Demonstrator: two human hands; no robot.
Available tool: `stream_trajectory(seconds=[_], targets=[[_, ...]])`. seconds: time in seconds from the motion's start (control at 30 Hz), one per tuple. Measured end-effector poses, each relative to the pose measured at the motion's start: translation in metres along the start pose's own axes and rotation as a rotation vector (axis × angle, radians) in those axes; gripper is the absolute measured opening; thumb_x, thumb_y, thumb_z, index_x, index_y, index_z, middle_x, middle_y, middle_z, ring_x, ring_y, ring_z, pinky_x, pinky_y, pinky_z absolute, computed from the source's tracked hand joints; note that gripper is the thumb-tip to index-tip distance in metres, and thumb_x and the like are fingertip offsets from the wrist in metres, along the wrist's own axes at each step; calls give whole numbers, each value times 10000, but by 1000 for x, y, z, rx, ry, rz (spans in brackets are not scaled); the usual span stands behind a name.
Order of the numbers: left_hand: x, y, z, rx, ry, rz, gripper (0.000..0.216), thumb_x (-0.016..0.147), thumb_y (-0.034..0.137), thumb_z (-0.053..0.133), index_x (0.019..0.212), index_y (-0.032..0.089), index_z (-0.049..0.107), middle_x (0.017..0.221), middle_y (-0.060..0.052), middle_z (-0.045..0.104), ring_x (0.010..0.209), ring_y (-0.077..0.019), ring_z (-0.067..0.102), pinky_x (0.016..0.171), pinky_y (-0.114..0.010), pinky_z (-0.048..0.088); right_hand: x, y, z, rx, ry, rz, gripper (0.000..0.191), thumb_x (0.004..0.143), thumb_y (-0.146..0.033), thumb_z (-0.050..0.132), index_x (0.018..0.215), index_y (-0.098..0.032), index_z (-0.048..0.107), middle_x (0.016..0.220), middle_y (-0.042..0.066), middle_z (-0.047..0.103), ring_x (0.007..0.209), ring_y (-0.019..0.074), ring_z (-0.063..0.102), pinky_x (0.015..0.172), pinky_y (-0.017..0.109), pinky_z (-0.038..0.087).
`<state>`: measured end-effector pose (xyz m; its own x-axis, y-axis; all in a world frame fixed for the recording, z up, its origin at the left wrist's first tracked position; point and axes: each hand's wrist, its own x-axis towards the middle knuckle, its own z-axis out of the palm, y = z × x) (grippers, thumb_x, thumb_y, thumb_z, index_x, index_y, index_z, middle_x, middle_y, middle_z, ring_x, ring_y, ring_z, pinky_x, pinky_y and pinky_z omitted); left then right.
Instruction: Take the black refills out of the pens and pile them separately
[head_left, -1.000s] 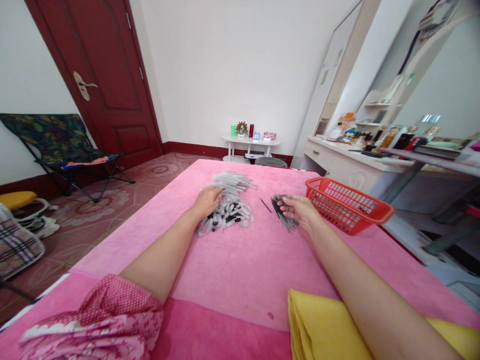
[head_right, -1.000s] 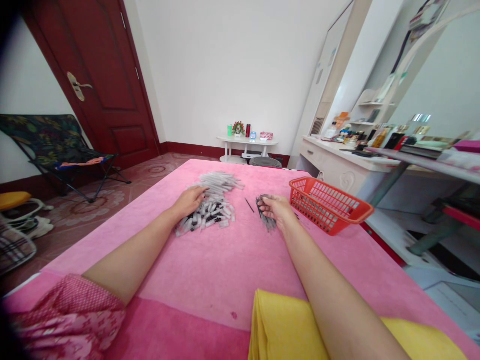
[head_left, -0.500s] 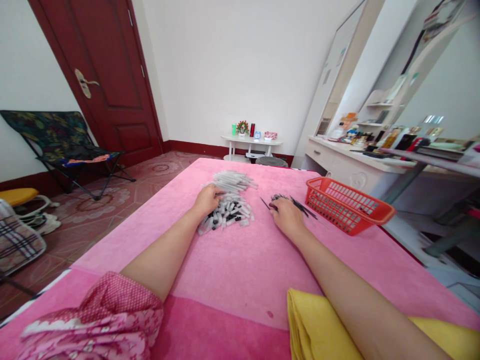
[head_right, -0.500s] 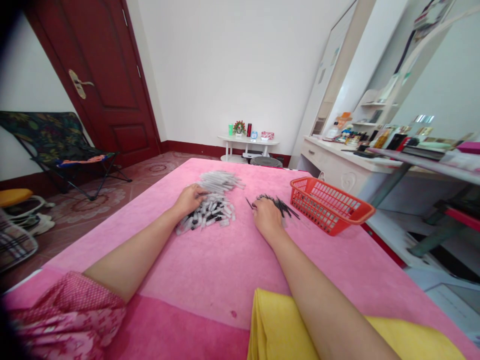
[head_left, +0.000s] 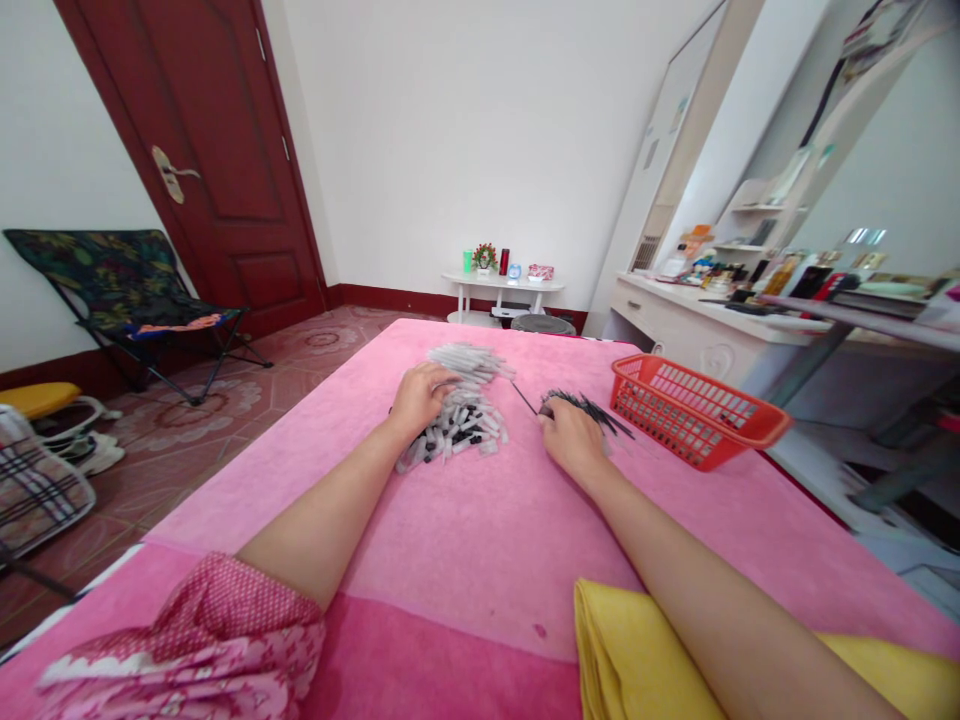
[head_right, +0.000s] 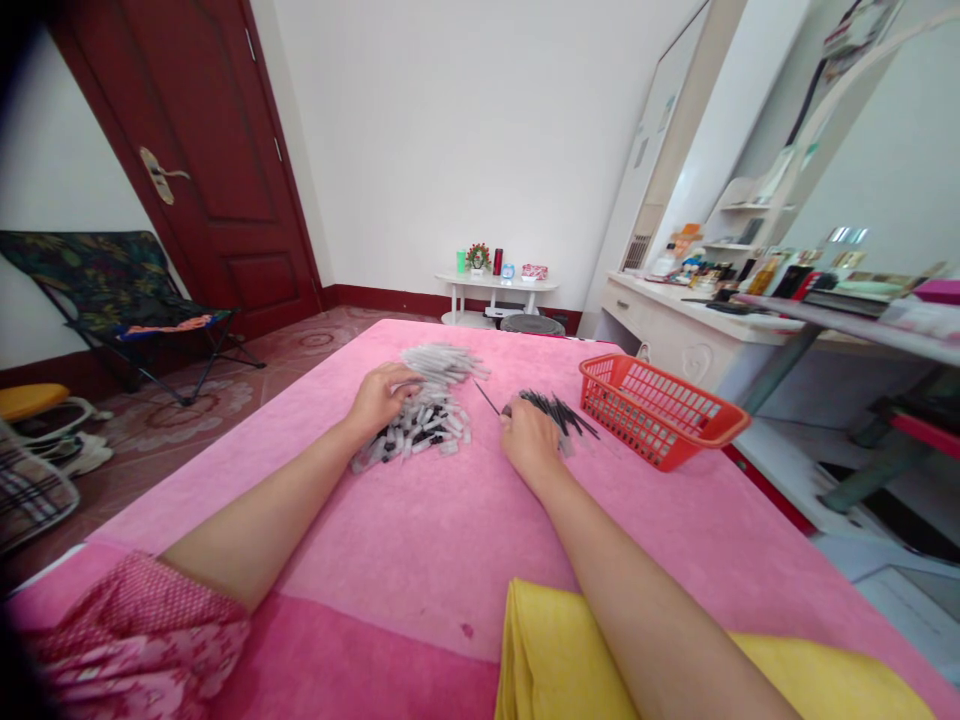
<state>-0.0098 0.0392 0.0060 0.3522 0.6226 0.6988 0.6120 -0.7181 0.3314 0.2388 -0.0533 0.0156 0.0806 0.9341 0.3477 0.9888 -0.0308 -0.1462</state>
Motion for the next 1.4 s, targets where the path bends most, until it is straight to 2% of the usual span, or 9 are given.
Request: stream_trajectory(seconds=[0.2, 0.37, 0.57, 0.87, 0.97, 1.2, 1.33, 1.4], targets=[[0, 1, 1, -40, 11, -26, 208, 784, 190, 557, 913, 214, 718, 897, -52, 704, 886, -206, 601, 850, -338, 453, -2, -4, -15, 71, 145, -256, 114, 839, -213, 496, 902, -196, 589, 931, 62, 648, 900, 198, 553, 725, 278, 350], [-1, -1, 2, -31, 17, -38, 216, 783, 195, 552, 923, 213, 714, 908, -51, 702, 897, -204, 603, 858, -338, 452, -1, -4, -13, 51, 115, -290, 107, 840, -209, 503, 886, -182, 595, 905, 65, 636, 879, 194, 529, 754, 277, 334], [-2, 4, -1, 22, -31, 33, 215, 783, 179, 555, 926, 207, 712, 915, -59, 701, 883, -207, 600, 832, -332, 440, -1, -1, -11, -11, 116, -359, 98, 834, -200, 521, 876, -180, 607, 891, 61, 633, 873, 196, 517, 759, 290, 310], [0, 15, -9, 208, -158, 140, 265, 790, 135, 531, 966, 242, 697, 932, -64, 689, 940, -226, 568, 866, -374, 392, 2, -1, -31, -91, 191, -457, 223, 870, -176, 458, 918, -197, 675, 861, 84, 608, 871, 212, 461, 745, 324, 268], [2, 16, -7, 172, -145, 143, 276, 789, 119, 519, 958, 244, 698, 916, -63, 689, 939, -228, 570, 856, -370, 396, 3, -4, -34, -94, 222, -458, 232, 873, -168, 449, 904, -189, 678, 864, 87, 603, 867, 213, 450, 740, 328, 263], [1, 9, -1, 80, -139, 106, 243, 791, 139, 543, 940, 242, 705, 900, -63, 694, 919, -221, 593, 860, -361, 418, 2, -5, -33, -74, 199, -472, 222, 871, -172, 458, 899, -190, 677, 850, 83, 607, 860, 210, 451, 745, 329, 262], [-1, 19, 0, 17, -147, 102, 234, 790, 145, 543, 943, 218, 705, 911, -69, 698, 904, -208, 611, 848, -340, 443, 0, -10, -31, -31, 211, -495, 215, 877, -183, 460, 888, -188, 674, 836, 74, 614, 846, 204, 459, 749, 330, 272], [-1, 25, 2, -41, -173, 121, 245, 779, 134, 541, 948, 203, 705, 920, -71, 701, 909, -210, 615, 848, -337, 450, -4, -15, -32, -9, 265, -505, 200, 880, -198, 469, 899, -196, 668, 876, 75, 620, 874, 210, 464, 772, 337, 278]])
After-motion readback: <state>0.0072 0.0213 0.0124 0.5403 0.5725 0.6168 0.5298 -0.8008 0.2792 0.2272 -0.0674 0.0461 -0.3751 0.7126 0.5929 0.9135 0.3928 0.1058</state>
